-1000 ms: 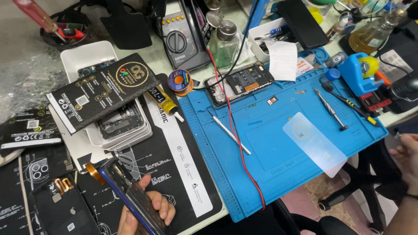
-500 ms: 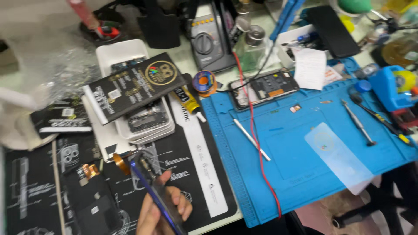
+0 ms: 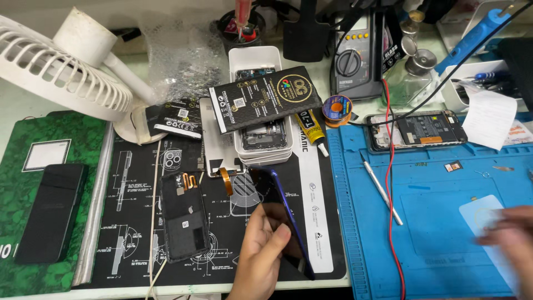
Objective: The person handles two smartphones, one black and one blue, on a cluttered workbench. They wipe the black phone's screen, power it on to show the lock screen, and then open it to reveal the internal components. The person then picks up the blue phone, powers it on, and navigates the interface before opening it to inspect the interior.
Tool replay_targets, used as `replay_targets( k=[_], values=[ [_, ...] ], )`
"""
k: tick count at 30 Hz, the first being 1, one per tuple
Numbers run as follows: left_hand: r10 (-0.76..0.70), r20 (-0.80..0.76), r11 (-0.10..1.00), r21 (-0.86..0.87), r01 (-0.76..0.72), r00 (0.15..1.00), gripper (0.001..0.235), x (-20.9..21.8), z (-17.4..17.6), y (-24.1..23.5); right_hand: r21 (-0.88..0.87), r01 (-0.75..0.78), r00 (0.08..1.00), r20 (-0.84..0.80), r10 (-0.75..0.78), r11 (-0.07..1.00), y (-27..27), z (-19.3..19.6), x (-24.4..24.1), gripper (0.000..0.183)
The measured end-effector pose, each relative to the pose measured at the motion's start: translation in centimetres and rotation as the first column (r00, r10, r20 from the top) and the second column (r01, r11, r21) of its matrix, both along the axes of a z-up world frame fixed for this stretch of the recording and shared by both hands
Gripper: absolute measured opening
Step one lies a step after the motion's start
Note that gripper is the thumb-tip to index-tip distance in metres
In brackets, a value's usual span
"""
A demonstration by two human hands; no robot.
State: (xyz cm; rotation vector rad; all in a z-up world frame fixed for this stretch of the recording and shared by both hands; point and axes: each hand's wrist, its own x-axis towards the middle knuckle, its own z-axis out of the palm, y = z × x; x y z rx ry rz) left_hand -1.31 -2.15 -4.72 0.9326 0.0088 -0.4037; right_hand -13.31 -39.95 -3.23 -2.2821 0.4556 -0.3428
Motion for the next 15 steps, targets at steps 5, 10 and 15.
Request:
replay_targets(
  k=[5,10,15],
  values=[
    [-0.005,0.065,0.999,-0.053,0.008,0.998,0.06,-0.3,1.2,-1.0,0.551,-0.522,0.842,0.212,0.496,0.651,14.8,-2.8,5.4,0.068],
    [-0.107,0.107,0.992,-0.056,0.113,0.989,0.059,-1.0,0.0,0.7,0.81,-0.16,0.965,0.007,0.263,0.564,18.5,-2.5,7.8,0.058],
    [-0.169,0.32,0.97,-0.115,0.215,0.932,0.066,-1.3,-1.6,1.7,0.99,-0.128,0.92,0.099,0.38,0.051,17.6,-3.4,7.5,0.063]
  ],
)
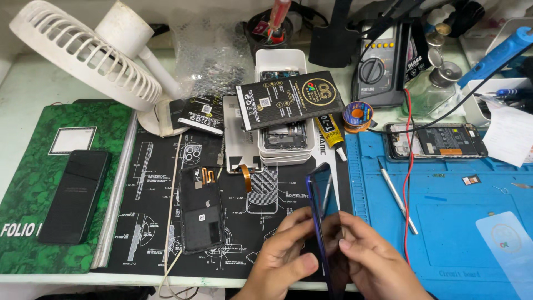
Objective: The person handles two smartphones, one black and one blue, on a cluttered workbench. They wipe the black phone's screen, power it on to show the lock screen, and then open it to reveal the internal components. The person then picks up the blue phone, powers it on, and navigates the interface before opening it to inspect the interior.
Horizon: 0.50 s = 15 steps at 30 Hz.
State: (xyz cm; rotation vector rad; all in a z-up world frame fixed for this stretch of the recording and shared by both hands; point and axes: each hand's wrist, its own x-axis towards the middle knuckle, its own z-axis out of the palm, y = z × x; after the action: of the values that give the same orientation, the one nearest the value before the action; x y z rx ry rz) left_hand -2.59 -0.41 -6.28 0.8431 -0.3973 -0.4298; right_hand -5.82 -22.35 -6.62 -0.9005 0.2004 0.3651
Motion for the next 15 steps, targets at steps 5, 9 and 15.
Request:
replay_targets(
  k=[5,9,15],
  values=[
    [0.098,-0.036,0.984,0.155,-0.091,0.995,0.119,0.3,0.6,-1.4,-0.122,-0.04,0.998,-0.048,0.035,0.992,0.8,-1.3,0.0,0.084],
    [0.009,-0.079,0.994,0.107,-0.001,0.997,0.134,0.2,1.3,-1.3,-0.042,-0.214,0.96,0.175,0.218,0.976,1.1,-1.3,-0.4,0.087],
    [0.145,-0.048,0.973,0.189,-0.134,0.988,0.128,0.7,2.1,-1.8,0.219,-0.23,0.966,-0.07,0.25,0.948,0.0,-0.3,-1.1,0.083]
  ],
)
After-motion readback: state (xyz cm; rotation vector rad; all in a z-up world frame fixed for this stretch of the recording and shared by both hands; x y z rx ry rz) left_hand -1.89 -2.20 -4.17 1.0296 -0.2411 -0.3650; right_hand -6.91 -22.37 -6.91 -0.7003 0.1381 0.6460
